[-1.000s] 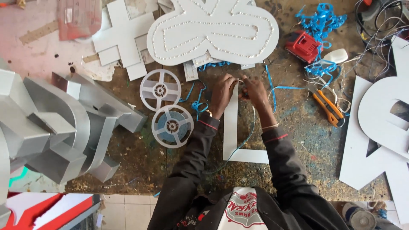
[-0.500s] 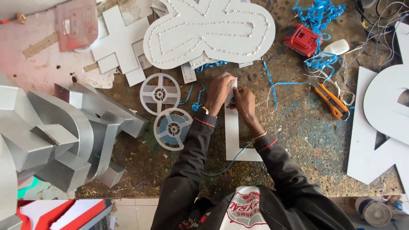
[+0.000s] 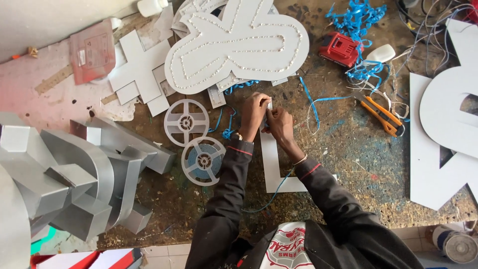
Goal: Applying adhesive LED strips to a plastic letter 'L' cutout for sign fabrication.
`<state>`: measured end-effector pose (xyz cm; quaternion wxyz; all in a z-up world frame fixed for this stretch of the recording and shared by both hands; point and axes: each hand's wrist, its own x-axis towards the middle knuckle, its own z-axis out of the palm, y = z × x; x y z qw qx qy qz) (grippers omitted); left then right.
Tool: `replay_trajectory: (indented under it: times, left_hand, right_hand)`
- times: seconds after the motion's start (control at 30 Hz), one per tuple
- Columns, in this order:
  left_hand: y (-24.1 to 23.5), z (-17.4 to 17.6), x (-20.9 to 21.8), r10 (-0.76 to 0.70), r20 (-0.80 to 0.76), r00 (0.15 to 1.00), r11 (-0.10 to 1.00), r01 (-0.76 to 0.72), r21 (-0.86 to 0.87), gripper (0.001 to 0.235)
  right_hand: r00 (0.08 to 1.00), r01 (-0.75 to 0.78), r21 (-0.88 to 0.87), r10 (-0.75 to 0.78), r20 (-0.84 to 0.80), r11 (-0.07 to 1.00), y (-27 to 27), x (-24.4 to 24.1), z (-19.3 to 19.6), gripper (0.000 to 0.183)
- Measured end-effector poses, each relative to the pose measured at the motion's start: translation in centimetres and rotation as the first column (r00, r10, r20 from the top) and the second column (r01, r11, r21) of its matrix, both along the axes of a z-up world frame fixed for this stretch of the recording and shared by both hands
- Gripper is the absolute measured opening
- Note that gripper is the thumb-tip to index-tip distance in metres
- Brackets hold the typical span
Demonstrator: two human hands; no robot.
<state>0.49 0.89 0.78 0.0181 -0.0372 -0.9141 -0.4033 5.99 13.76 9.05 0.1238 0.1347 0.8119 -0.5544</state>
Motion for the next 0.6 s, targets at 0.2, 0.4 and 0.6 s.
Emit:
replay_trajectory:
  times: [0.2, 0.4, 0.6]
  left_hand:
    - [0.9, 1.3, 1.0, 0.032, -0.073, 0.997, 0.997, -0.027, 0.065, 0.007]
    - [1.1, -0.2, 0.8, 0.057, -0.057, 0.997, 0.998, -0.059, -0.030, 0.005]
    - [1.9, 0.0, 1.2, 0.107, -0.048, 0.993, 0.994, -0.107, 0.011, 0.007]
  right_hand:
    - [0.993, -0.109, 0.197, 0.114, -0.011, 0.974, 0.1, 1.2, -0.2, 0.052]
    - [0.973, -0.228, 0.073, 0.225, 0.048, 0.971, 2.2, 7.2, -1.5, 0.057]
    - [0.959, -0.264, -0.051, 0.268, 0.097, 0.963, 3.9, 14.3, -0.3, 0.053]
